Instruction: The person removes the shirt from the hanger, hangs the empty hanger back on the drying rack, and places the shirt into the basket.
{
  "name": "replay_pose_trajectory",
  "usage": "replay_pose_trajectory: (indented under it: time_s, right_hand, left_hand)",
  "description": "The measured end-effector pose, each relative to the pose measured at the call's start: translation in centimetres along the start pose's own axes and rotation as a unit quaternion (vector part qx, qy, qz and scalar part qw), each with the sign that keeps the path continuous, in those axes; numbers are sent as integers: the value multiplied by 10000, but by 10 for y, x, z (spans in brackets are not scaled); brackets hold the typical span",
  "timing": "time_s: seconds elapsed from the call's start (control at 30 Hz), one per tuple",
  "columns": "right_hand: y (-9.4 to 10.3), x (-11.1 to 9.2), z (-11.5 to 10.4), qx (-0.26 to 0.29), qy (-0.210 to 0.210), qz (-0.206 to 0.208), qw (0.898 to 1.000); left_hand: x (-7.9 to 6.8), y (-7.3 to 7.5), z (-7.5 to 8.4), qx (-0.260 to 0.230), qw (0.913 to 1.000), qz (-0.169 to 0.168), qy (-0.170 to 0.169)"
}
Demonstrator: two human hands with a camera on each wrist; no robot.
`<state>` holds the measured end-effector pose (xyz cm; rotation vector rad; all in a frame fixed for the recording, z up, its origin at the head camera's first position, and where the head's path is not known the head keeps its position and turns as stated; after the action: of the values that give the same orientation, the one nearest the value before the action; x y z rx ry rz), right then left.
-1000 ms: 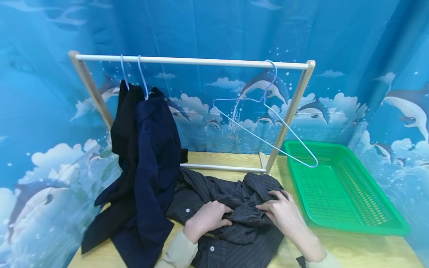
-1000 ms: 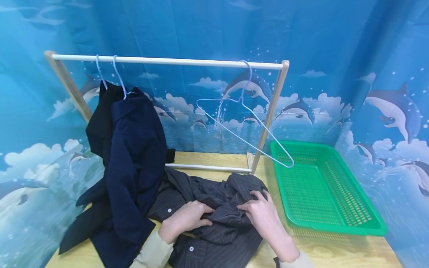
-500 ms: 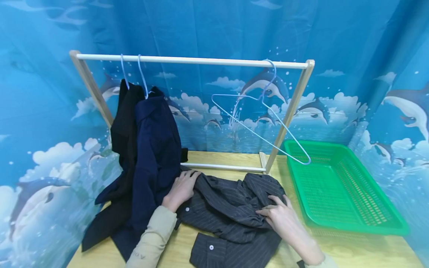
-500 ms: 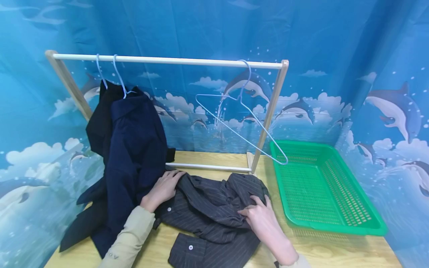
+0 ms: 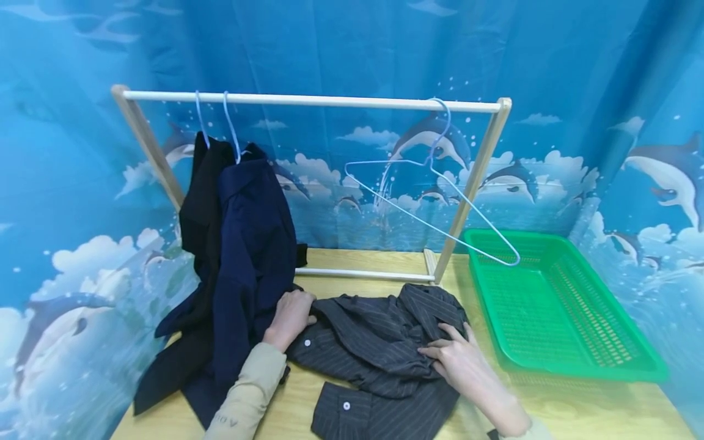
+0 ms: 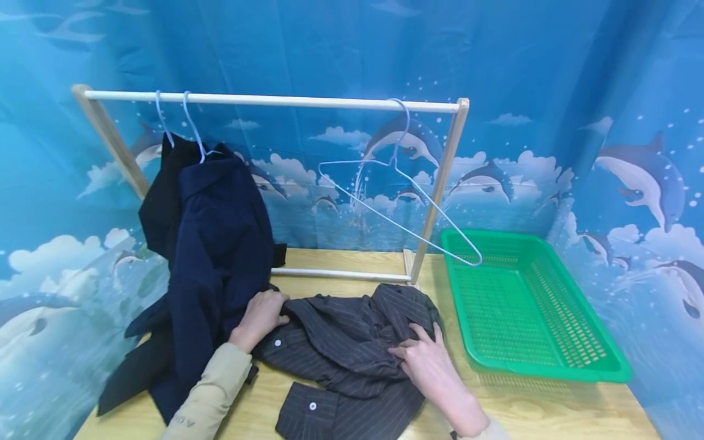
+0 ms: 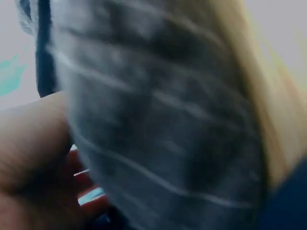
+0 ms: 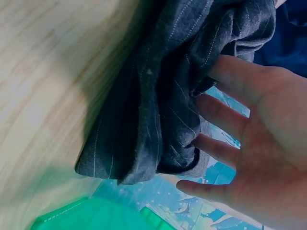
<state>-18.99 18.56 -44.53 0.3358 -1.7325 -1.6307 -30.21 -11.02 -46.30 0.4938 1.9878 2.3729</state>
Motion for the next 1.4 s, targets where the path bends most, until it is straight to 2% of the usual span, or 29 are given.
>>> replay_pose_trajectory:
  time_s: [0.1,0.2,0.37,0.47,0.57,0.63,0.7,0.77,0.83,0.9,1.07,1.17,1.27,1.4]
  right_hand:
    - [-3,2,-1,-60,22,-99,9999]
    - [-7,5,-1,-75,1,-161,9998]
    - [-13,12,0,-118,34,-160,9998]
    - [-14,14,-1,-96,35,-111,9999]
    - [-13,15,-1,-102,76,-40,9999]
    - [-12,14,-1,-154,134,72,9998]
    - [-13,13,0,-73,69,69,9999]
    - [-11,12,2,67,-18,24,10000]
    - [-8,12,4,181,-117,-52,9998]
    - [1,13,5,213,-143,32,9997]
    - [33,17,0,162,186,1055,9941]
    - [42,19,-10,494,664,1494,9853]
    - [43,19,-27,796,1238,1685,9746]
    - [41,12,-57,824,2062,1922,9559]
  left_hand:
    - [0,9,5,-102,9995,282,106]
    - [3,29,17,-262,9968,735,160]
    - [6,72,58,-583,9868,1509,68]
    - [1,85,89,-701,9842,1623,-132]
    - [-9,79,123,-555,9891,1263,-521]
    - [-18,64,144,-305,9918,833,-919]
    - [-30,43,160,-10,9903,438,-1319]
    - [-41,25,169,203,9860,280,-1633]
    - [-48,14,170,150,9840,154,-1770]
    - [-52,11,168,-37,9830,64,-1835]
    - [-55,9,159,-493,9746,-862,-2005]
    - [-58,10,154,-668,9691,-1253,-2019]
    - [-58,14,147,-828,9677,-1243,-2033]
    - [-59,17,139,-1034,9663,-1195,-2033]
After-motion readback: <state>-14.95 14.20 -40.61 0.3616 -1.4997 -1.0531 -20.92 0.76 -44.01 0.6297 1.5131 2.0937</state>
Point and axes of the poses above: each hand's wrist, its own x-axis towards the middle knuckle, its own y-axis out of the back of the hand, z = x × y, the point moved 7 cm from there along x, towards the middle knuckle, and after that the axes turned 6 degrees about y, right-handed, at the moved point
